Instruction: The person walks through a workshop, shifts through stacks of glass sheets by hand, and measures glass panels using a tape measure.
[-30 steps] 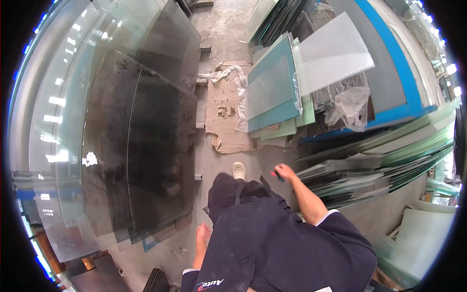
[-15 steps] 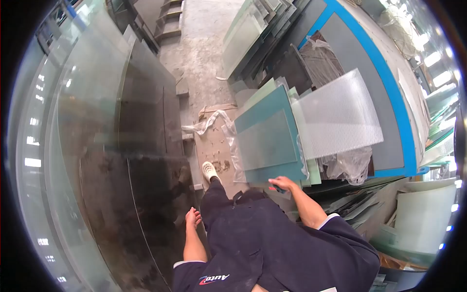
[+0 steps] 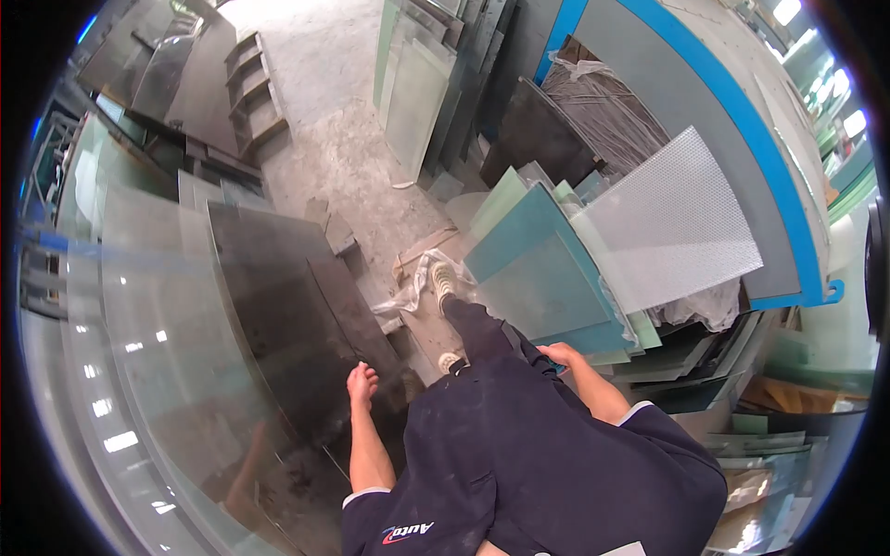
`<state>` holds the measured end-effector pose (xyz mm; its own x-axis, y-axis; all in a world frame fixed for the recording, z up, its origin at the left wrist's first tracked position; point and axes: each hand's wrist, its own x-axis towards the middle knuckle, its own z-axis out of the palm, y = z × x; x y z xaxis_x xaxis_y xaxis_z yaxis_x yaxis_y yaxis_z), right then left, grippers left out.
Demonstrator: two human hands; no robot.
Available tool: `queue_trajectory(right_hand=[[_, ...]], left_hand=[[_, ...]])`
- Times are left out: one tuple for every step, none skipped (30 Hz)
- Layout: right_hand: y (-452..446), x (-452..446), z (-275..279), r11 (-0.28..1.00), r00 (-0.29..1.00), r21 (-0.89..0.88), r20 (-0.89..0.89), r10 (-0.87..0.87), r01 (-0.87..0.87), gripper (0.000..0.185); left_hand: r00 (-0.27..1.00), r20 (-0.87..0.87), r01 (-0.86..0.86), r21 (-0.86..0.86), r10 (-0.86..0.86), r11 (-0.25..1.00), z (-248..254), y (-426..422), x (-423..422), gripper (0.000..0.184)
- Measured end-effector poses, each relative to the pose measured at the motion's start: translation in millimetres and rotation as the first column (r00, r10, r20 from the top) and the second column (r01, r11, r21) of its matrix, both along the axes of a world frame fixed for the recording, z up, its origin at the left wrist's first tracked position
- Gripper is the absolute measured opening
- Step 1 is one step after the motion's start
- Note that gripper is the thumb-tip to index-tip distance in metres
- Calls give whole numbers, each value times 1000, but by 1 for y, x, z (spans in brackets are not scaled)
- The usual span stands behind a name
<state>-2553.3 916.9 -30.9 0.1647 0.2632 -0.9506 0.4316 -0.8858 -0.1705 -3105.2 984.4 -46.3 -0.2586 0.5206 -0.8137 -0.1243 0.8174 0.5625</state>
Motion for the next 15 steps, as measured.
queue_trajectory(right_hand=[[19,-6,-11,1000,1000,4,-12,-18,18,70],[39,-12,-22,996,995,-5,-44,-84,84,69],[58,-17,-30,988,985,-17,-74,-153,152,67],[83,-22,-35,990,989,1,-50,-143,143,70],[107,-24,-37,989,989,9,-22,-147,148,72],[131,-20,-44,990,990,1,-31,-139,139,76],[159,-19,-50,991,990,-13,-43,-135,134,79],[192,-18,-34,991,989,-23,-53,-136,135,80],[218,-21,-35,981,983,80,39,-179,175,69],[253,-17,-28,985,988,83,-16,-153,154,63],[284,-14,-20,977,983,118,-56,-174,179,61],[315,-12,-21,975,986,146,-37,-164,168,63],[340,-5,-32,974,989,171,-13,-145,145,65],[363,-1,-42,956,983,234,-8,-182,179,67],[380,1,-61,929,975,301,-6,-223,215,69]], left_hand=[[999,42,28,-17,-27,999,-6,14,-2,28],[996,49,76,-63,-73,995,-8,28,-2,28],[994,70,94,-101,-87,990,-18,40,-6,26],[993,69,109,-142,-100,984,-20,53,-6,26],[994,70,97,-195,-85,976,-24,65,-8,28],[986,34,164,-227,-161,960,-20,78,-7,34],[983,66,183,-191,-173,964,-40,87,-21,37],[978,105,193,-155,-178,969,-62,97,-29,40],[976,79,215,-167,-204,962,-44,117,-22,43],[970,79,243,-187,-232,952,-37,140,-17,43],[947,125,305,-60,-296,950,-29,163,-17,43],[918,170,351,66,-357,934,-23,184,-12,43],[938,161,312,-12,-306,950,-30,212,-14,37],[957,143,267,-90,-253,960,-37,238,-16,34],[958,150,256,-77,-243,964,-25,265,-9,32]])
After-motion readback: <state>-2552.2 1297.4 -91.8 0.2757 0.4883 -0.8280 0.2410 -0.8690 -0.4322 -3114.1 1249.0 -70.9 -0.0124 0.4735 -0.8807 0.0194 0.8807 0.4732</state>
